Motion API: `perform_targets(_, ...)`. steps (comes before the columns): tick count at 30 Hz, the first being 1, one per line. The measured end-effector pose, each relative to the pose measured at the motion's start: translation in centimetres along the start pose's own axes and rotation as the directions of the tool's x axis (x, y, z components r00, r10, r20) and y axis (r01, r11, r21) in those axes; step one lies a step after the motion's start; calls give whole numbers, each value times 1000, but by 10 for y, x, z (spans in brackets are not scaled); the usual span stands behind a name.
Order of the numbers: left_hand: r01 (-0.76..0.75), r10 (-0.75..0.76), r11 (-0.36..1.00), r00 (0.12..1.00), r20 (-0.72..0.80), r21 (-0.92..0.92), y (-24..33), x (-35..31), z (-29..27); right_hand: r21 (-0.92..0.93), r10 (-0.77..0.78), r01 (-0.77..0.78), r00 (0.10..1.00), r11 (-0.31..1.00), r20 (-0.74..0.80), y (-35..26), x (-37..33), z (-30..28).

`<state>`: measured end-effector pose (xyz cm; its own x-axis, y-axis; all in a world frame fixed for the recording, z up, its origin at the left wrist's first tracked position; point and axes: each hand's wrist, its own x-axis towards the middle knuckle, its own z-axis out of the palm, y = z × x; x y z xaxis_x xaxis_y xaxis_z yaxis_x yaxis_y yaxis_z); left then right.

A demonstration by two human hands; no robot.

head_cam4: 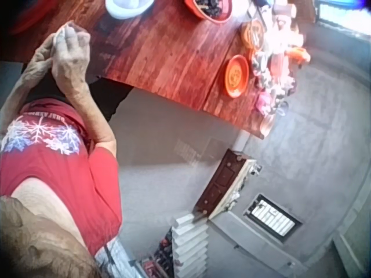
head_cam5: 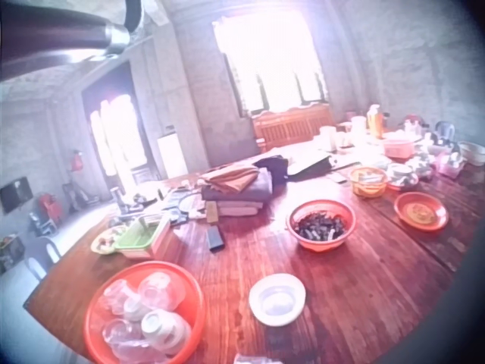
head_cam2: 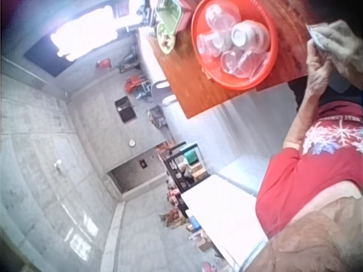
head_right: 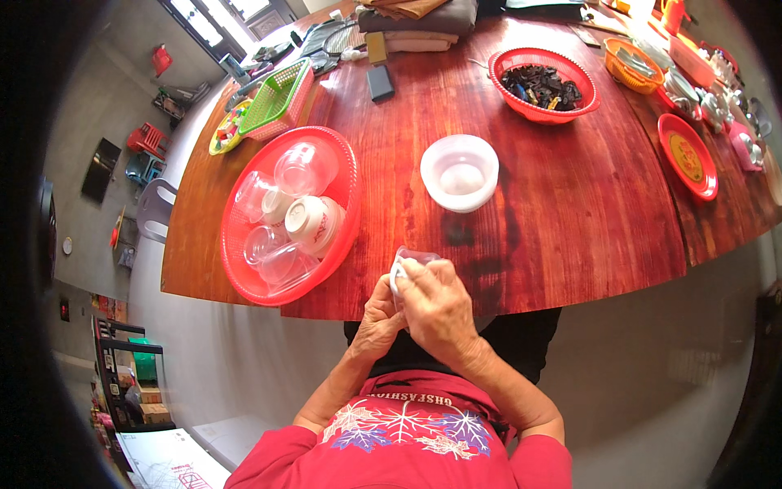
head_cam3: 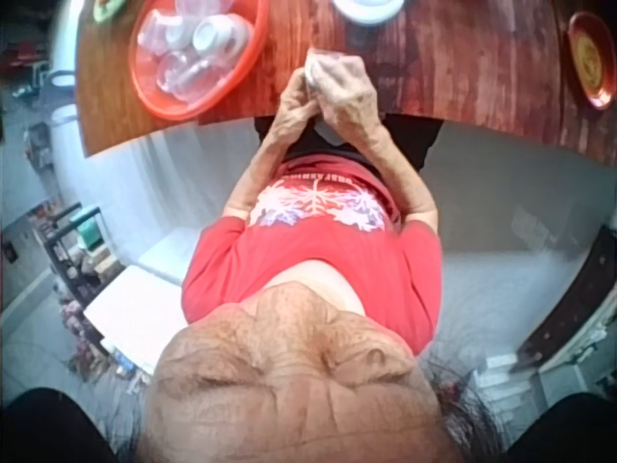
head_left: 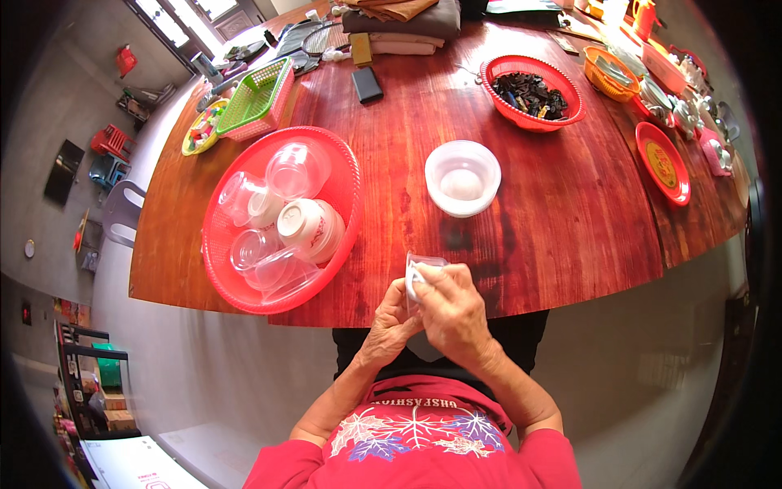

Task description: The person wipes several clear plastic cups with a white cloth, handling them one at a time. After wiping each cup, the person places it into a red plastic basket on the table. The task continues with multiple cups throughout the clip.

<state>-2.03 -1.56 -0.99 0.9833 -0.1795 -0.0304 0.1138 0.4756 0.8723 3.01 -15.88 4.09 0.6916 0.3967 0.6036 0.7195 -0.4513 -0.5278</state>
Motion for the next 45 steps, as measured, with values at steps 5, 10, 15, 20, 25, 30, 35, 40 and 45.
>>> perform_targets(5, -12, 12, 999, 1000, -3, 32, 2, 1, 3, -86, -56, 55, 998, 995, -6, -5, -16, 6)
perform_targets(10, 104, -104, 993, 995, -8, 53, -5, -5, -3, 19, 60, -59, 997, 998, -54, 11, 11, -6)
perform_targets(15, 46, -62, 992, 989, 132, 122, 9, -7, 3, 250, 279, -326, 938, 912, 203, 50, 25, -8)
perform_targets(20, 27, -30, 997, 999, 29, 74, 7, -2, 5, 226, 109, -112, 994, 968, 22, 29, 18, -5)
perform_targets(25, -55, 53, 998, 997, -50, -41, -2, 0, -7, -8, -77, 77, 996, 997, -38, -2, -9, 6)
perform_targets(30, -36, 21, 991, 993, -117, -125, 10, 1, 7, 1, -30, 31, 985, 1000, -170, 4, -13, 2)
perform_targets(35, 10, -15, 985, 999, -31, -169, 10, -6, 6, 325, 320, -288, 946, 901, -51, 33, 4, -6)
perform_targets(40, -9, 9, 982, 1000, 0, -190, 10, -7, 6, 405, 435, -385, 900, 829, -35, 35, -3, -7)
perform_targets(45, -2, -10, 972, 999, -49, -234, 8, -7, 6, 161, 161, -130, 967, 978, -197, 8, -18, -7)
